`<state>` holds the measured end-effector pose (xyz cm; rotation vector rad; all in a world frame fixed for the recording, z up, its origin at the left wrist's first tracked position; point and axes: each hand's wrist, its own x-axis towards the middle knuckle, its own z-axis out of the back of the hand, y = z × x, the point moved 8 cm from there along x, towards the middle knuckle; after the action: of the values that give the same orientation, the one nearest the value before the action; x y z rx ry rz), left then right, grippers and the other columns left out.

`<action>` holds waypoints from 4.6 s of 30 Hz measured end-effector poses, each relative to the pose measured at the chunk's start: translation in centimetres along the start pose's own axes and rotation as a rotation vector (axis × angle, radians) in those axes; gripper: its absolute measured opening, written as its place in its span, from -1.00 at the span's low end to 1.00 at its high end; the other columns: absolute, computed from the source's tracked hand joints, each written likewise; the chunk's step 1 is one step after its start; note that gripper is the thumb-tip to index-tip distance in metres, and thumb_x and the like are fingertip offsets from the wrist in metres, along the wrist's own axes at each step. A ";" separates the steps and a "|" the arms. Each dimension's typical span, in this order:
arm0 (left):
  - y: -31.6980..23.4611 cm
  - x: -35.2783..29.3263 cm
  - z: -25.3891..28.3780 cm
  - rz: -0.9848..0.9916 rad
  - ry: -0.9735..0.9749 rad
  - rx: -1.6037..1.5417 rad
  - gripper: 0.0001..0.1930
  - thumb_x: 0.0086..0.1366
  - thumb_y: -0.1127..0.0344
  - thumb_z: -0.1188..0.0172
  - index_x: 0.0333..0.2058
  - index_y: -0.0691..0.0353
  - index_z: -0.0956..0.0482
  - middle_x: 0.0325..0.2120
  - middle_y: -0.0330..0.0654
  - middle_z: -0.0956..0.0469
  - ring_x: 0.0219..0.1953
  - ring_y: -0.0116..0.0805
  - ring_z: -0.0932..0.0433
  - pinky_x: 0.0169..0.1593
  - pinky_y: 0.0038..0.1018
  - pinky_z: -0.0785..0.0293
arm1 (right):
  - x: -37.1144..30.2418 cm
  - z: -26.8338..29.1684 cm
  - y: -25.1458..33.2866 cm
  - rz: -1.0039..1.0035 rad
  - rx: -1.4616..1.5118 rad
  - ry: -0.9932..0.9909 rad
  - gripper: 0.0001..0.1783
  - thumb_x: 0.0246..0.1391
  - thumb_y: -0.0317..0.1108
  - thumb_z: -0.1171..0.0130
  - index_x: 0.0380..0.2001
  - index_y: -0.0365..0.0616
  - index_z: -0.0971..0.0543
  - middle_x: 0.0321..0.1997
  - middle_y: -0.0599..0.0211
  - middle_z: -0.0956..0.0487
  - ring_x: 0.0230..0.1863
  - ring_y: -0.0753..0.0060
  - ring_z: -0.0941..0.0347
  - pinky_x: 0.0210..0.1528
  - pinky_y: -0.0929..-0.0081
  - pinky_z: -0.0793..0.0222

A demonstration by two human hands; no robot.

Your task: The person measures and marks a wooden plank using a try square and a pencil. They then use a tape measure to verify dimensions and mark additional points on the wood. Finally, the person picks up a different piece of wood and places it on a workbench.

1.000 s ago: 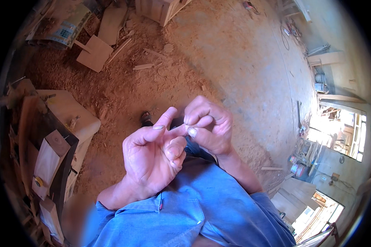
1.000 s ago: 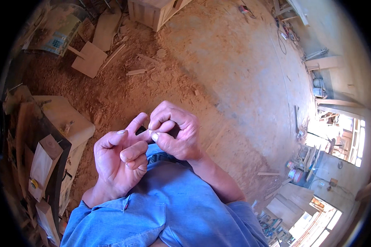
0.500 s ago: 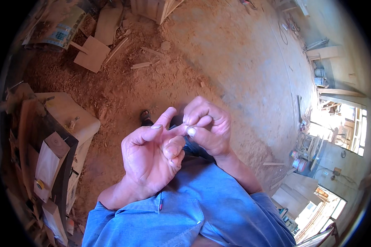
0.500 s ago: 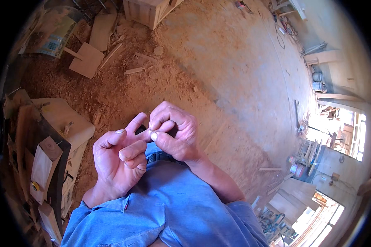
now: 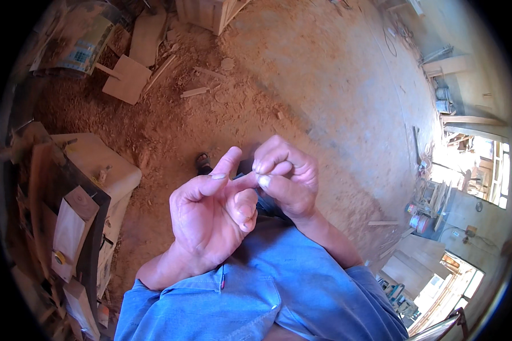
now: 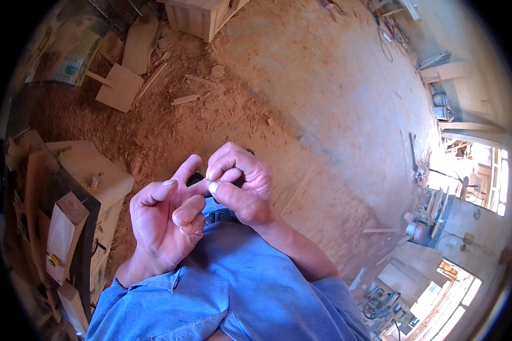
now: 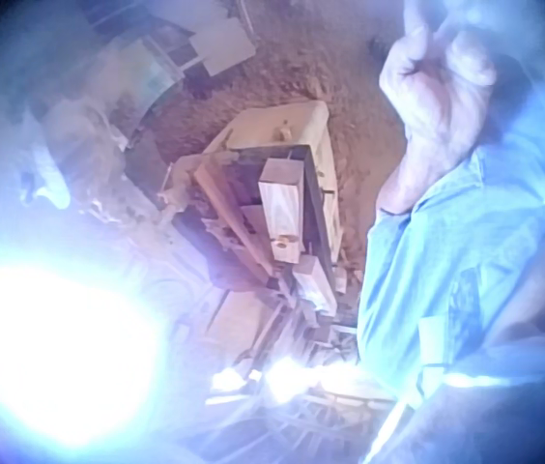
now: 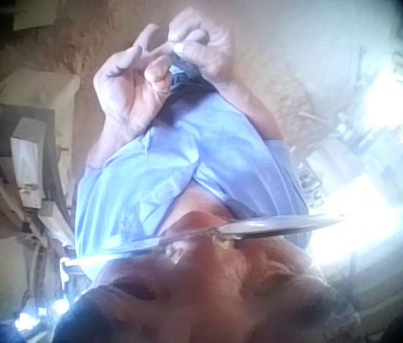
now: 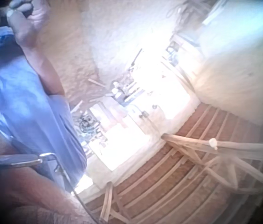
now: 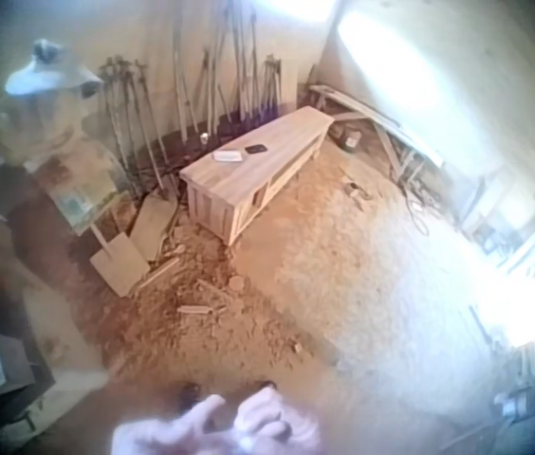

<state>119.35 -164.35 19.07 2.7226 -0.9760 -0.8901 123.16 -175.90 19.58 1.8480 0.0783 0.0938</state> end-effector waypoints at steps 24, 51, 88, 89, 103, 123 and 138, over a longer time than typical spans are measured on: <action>0.9 1.6 -0.8 -0.180 0.001 0.545 -0.04 0.28 0.59 -0.09 0.40 0.34 0.47 -0.16 0.12 -0.63 -0.73 -0.45 -0.40 -0.58 -0.39 -0.55 | -1.3 0.0 1.4 -0.039 0.141 -0.066 -0.90 0.30 -0.50 -0.06 -0.15 -0.27 -0.45 -0.39 0.35 -0.57 -0.40 0.69 -0.47 -0.44 0.67 -0.45; 5.0 8.9 -3.0 -0.274 -0.040 0.622 -0.25 0.29 0.52 -0.08 0.38 0.21 0.09 -0.03 0.15 -0.56 -0.66 -0.38 -0.44 -0.45 -0.29 -0.60 | -3.8 12.9 -3.3 -0.236 0.353 -0.085 -0.45 0.11 -0.63 -0.19 0.16 -0.18 -0.31 -0.11 0.30 -0.50 -0.15 0.45 -0.50 -0.07 0.45 -0.46; -6.3 77.3 -7.6 -0.079 -0.247 1.078 -0.49 0.30 0.43 -0.01 0.22 0.28 -0.19 -0.14 0.09 -0.61 -0.16 0.06 -0.63 -0.05 -0.12 -0.52 | 17.8 60.5 -8.2 -0.586 0.450 -0.939 -0.74 0.07 -0.50 -0.13 -0.13 -0.12 -0.53 -0.40 0.29 -0.59 -0.50 0.41 -0.53 -0.50 0.47 -0.42; -4.6 79.9 -11.5 -0.107 -0.180 1.141 -0.54 0.29 0.48 0.02 0.17 0.29 -0.24 -0.15 0.09 -0.61 -0.16 0.02 -0.64 -0.07 -0.18 -0.52 | 18.1 60.9 -8.0 -0.589 0.446 -0.952 -0.74 0.07 -0.51 -0.13 -0.13 -0.13 -0.53 -0.39 0.28 -0.59 -0.50 0.40 -0.54 -0.49 0.46 -0.43; -17.7 95.4 -19.9 -0.314 -0.496 2.100 -0.78 0.19 0.36 -0.25 -0.17 0.22 -0.64 -0.37 -0.19 -0.66 -0.35 -0.40 -0.62 -0.22 -0.43 -0.57 | 36.0 79.2 -1.7 -0.519 0.650 -1.016 -0.78 0.03 -0.49 -0.11 -0.20 -0.16 -0.52 -0.45 0.27 -0.56 -0.52 0.33 -0.50 -0.54 0.43 -0.36; 0.0 119.6 -32.4 0.135 -0.458 2.371 -0.72 0.28 0.15 -0.12 -0.18 0.17 -0.69 -0.31 -0.14 -0.66 -0.24 -0.23 -0.65 -0.14 -0.28 -0.57 | 56.0 108.4 9.6 -0.501 0.453 -0.928 -0.70 0.09 -0.46 -0.11 -0.07 -0.19 -0.51 -0.40 0.28 -0.60 -0.52 0.42 -0.52 -0.50 0.49 -0.39; 14.7 164.1 -54.0 -0.081 -0.347 2.500 -0.68 0.14 0.18 -0.16 -0.20 0.22 -0.66 -0.24 0.07 -0.66 -0.21 0.01 -0.64 -0.17 -0.13 -0.52 | 43.0 134.8 -1.3 -1.350 -0.403 -0.960 -0.80 0.03 -0.25 -0.14 -0.51 -0.13 -0.61 -0.42 0.06 -0.61 -0.32 0.10 -0.59 -0.37 0.16 -0.47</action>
<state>243.59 -280.98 -12.72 3.3406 -3.9704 1.0663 180.07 -300.02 -17.62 0.9712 0.5518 -1.5542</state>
